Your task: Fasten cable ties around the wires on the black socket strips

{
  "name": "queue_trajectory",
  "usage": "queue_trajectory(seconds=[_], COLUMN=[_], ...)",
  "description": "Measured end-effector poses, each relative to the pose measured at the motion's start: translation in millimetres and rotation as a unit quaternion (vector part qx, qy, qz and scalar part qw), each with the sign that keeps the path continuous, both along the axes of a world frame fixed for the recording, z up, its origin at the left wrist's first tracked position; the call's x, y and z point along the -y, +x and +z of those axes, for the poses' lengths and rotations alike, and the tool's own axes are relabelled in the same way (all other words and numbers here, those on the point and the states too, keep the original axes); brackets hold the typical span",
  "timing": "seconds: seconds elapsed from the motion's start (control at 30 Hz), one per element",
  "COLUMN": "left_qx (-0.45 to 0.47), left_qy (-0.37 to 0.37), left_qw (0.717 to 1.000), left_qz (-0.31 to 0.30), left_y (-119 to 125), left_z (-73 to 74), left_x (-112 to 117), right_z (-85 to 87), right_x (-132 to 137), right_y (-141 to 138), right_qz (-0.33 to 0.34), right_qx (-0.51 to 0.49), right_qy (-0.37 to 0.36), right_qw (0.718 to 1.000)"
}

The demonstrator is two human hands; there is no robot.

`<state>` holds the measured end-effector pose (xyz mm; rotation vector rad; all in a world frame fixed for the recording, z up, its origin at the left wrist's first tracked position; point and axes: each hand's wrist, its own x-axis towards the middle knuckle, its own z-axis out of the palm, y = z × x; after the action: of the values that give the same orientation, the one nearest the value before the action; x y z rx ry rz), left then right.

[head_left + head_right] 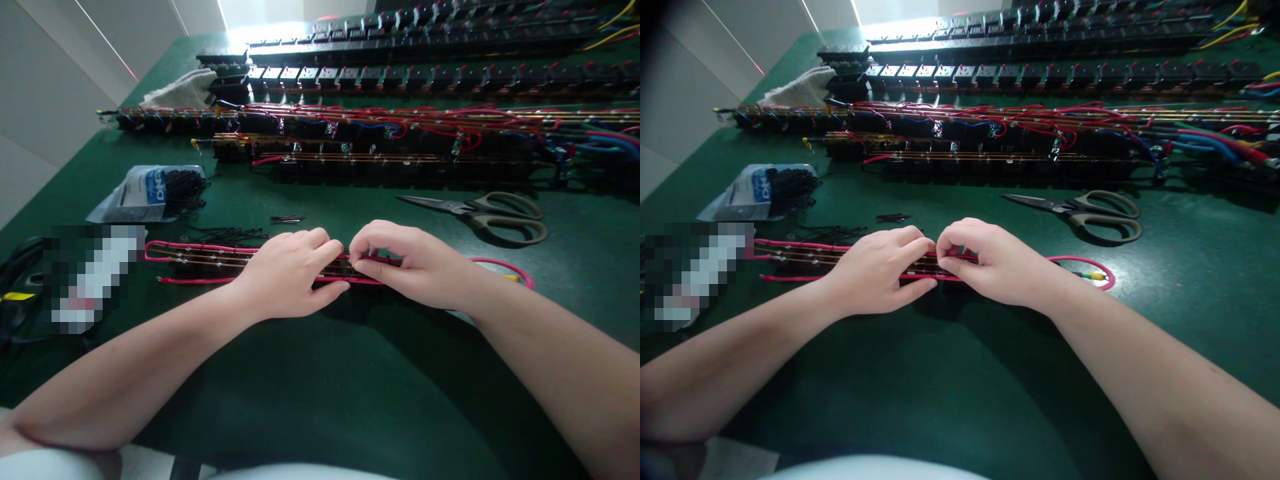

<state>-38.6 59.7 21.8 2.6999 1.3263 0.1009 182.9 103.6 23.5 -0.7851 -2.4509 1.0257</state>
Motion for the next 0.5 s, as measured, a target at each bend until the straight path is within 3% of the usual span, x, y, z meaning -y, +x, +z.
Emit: queue_trajectory(seconds=[0.5], left_qx=[-0.006], left_qy=[0.034], left_qw=[0.999], left_qz=[0.018], left_y=[3.9], left_z=[-4.5], left_x=[1.4], right_z=[0.9], right_x=[-0.5], right_y=[-0.7], right_qz=[-0.005], right_qx=[-0.010], right_qy=[0.009], right_qw=[1.000])
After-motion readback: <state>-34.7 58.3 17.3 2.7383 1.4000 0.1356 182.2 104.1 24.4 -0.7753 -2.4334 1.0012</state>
